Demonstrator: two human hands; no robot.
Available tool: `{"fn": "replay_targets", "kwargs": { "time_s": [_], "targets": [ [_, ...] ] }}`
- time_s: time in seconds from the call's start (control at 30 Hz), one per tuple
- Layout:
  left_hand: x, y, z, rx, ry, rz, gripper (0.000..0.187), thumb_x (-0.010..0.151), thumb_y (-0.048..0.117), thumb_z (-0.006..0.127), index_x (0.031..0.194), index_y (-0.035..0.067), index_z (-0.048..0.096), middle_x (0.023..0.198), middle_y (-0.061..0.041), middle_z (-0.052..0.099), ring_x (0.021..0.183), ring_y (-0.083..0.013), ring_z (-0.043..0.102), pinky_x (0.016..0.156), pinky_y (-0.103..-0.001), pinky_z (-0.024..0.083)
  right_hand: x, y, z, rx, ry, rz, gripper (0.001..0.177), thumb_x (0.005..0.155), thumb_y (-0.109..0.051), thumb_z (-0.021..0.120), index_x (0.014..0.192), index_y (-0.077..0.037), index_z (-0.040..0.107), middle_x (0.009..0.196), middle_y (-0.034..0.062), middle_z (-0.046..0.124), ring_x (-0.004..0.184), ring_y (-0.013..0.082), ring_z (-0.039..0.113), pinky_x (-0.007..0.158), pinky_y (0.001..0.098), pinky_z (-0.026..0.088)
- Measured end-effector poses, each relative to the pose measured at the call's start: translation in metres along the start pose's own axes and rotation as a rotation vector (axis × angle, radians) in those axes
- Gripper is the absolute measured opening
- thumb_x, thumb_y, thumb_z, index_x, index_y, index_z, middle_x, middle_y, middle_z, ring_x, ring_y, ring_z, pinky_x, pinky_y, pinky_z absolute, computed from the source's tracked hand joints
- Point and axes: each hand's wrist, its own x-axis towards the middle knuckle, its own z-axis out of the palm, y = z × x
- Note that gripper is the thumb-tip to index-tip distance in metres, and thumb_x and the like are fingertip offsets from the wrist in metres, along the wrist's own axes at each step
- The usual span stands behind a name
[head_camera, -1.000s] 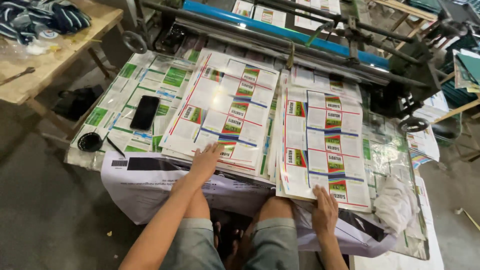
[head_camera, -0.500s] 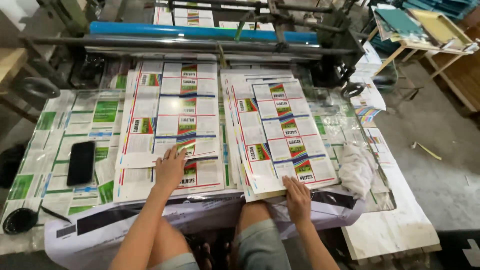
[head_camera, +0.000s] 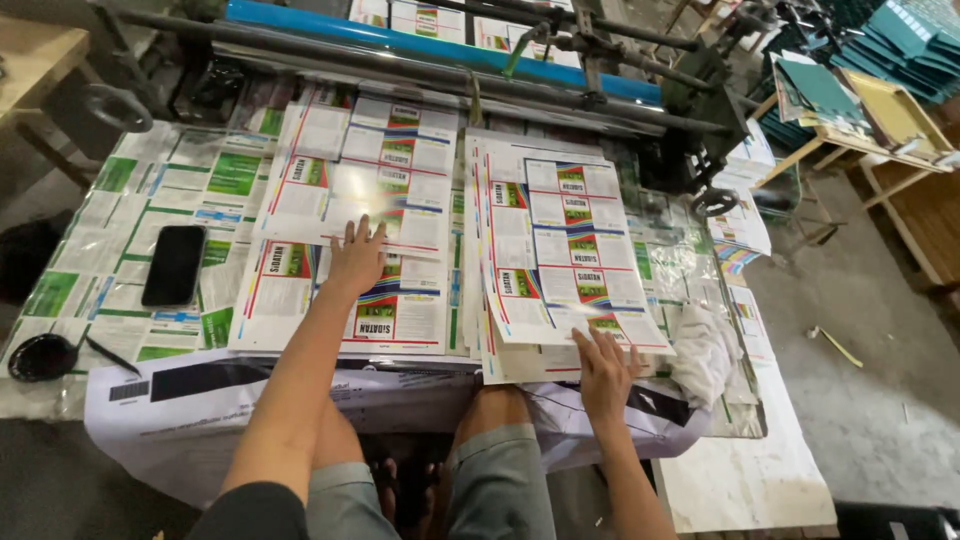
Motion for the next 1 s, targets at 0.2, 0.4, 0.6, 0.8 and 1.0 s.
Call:
{"fn": "replay_targets", "kwargs": {
  "time_s": [0.2,0.4,0.6,0.8,1.0],
  "targets": [
    [-0.09,0.047,-0.034,-0.049,-0.062,0.019,0.076,0.093,0.04,0.065,0.158,0.019,0.032,0.167,-0.02,0.015,0.151,-0.0455,0.021,0.113,-0.072,0.023,-0.015,0.013,0.05,0.025,-0.106,-0.173,0.038,0.104,-0.023,0.06,0.141,-0.031,0.062,0.141,-0.0009,0.067,0.137,0.02,0.056,0.123,0.0568,0.026],
    [-0.172,0.021,-0.059,-0.052,-0.196,0.014,0.088,0.082,0.04,0.079,0.155,0.021,0.034,0.168,-0.017,0.018,0.152,-0.0422,0.023,0.115,-0.067,0.027,-0.02,0.004,0.045,-0.106,-0.269,-0.116,0.066,0.095,-0.053,0.053,0.157,-0.039,0.035,0.166,0.0076,0.031,0.151,0.0425,0.025,0.11,0.0794,0.012],
    [-0.177,0.009,-0.046,-0.019,-0.116,0.024,0.074,0.081,0.038,0.077,0.148,0.026,0.047,0.162,-0.006,0.036,0.149,-0.0333,0.035,0.112,-0.058,0.037,0.027,0.005,0.071,-0.129,-0.477,-0.072,0.074,0.095,-0.066,0.043,0.161,-0.041,0.02,0.171,0.0113,0.011,0.152,0.047,0.012,0.11,0.08,0.008],
    [-0.18,-0.006,-0.027,-0.064,0.027,0.088,0.048,0.088,0.034,0.069,0.134,0.022,0.061,0.151,-0.005,0.052,0.139,-0.0347,0.048,0.104,-0.057,0.043,0.081,0.008,0.091,-0.113,-0.565,-0.028,0.078,0.094,-0.074,0.038,0.162,-0.045,0.013,0.172,0.0088,0.007,0.155,0.045,0.007,0.111,0.0804,0.007],
    [-0.178,-0.01,-0.009,-0.08,0.127,0.156,0.029,0.095,0.013,0.057,0.123,0.013,0.067,0.137,-0.007,0.065,0.128,-0.0374,0.059,0.1,-0.049,0.052,0.125,0.01,0.114,-0.069,-0.643,-0.015,0.079,0.092,-0.075,0.038,0.162,-0.048,0.011,0.173,0.0069,0.004,0.157,0.0432,0.002,0.112,0.08,0.002]
  ]
}}
